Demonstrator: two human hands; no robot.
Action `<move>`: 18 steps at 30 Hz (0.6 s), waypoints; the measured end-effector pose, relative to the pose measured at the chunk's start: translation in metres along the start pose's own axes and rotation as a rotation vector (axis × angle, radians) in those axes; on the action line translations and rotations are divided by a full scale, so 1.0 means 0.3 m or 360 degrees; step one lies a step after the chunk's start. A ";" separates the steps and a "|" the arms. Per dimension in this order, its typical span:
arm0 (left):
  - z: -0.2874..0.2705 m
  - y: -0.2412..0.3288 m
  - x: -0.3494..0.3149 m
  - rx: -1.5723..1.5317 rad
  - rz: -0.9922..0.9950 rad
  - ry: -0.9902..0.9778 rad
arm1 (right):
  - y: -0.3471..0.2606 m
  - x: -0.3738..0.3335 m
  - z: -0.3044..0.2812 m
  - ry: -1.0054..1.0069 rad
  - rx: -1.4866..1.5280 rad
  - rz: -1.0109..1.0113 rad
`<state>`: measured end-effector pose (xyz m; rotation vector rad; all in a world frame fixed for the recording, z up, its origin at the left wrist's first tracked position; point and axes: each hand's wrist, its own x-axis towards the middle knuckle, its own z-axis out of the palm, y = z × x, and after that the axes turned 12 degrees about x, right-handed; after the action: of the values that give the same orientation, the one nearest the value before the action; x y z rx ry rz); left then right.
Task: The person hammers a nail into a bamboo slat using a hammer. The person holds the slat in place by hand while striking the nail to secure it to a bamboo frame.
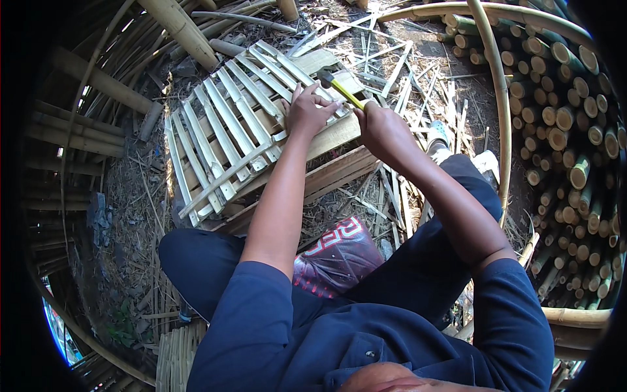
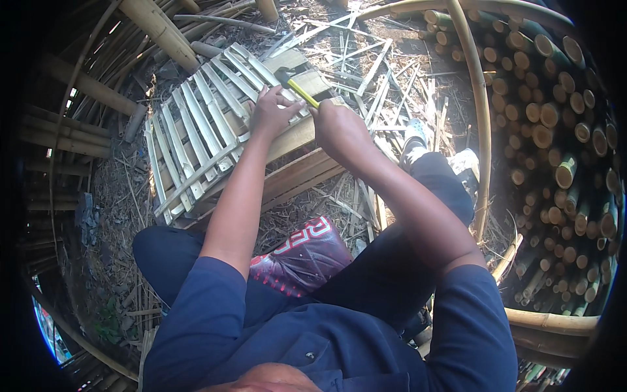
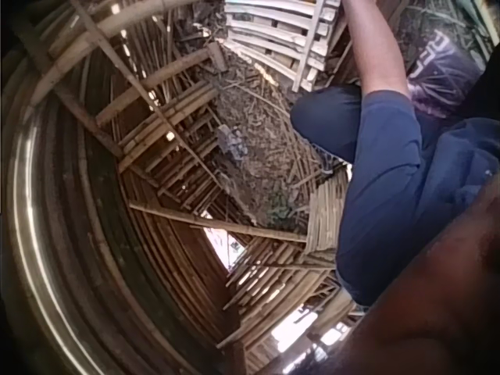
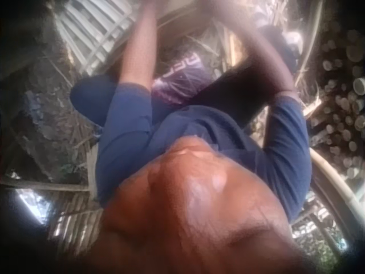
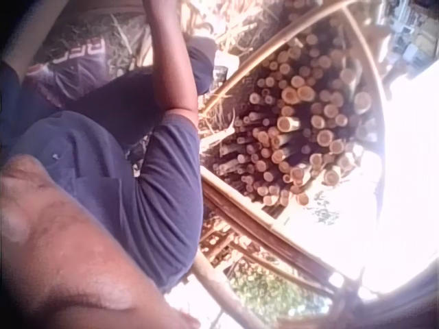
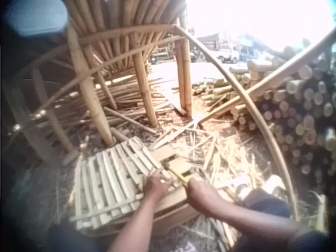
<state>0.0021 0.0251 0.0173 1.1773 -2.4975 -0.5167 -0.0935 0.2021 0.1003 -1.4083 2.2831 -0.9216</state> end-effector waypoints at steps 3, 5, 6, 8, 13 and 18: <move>-0.001 0.010 0.000 0.0025 0.0056 0.0026 | 0.012 0.000 0.004 0.0010 0.0029 0.0004; -0.002 0.010 0.005 0.0051 0.0035 -0.0010 | 0.064 0.008 0.046 -0.0151 0.0010 0.0106; 0.000 0.007 0.003 0.0057 0.0027 0.0011 | 0.061 0.002 0.053 -0.0090 0.0026 0.0104; 0.008 -0.023 0.005 0.0042 -0.0003 0.0079 | 0.025 0.013 0.030 -0.0071 0.0060 0.0081; 0.018 -0.009 -0.003 0.0035 -0.0008 0.0045 | -0.008 0.008 -0.009 0.0048 0.0032 0.0018; -0.001 -0.002 0.022 0.0017 -0.0049 -0.0058 | 0.044 0.005 0.018 -0.0069 -0.0012 0.0121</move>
<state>-0.0016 0.0195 0.0183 1.2228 -2.5194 -0.5380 -0.1004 0.2030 0.0877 -1.3215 2.2937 -0.8519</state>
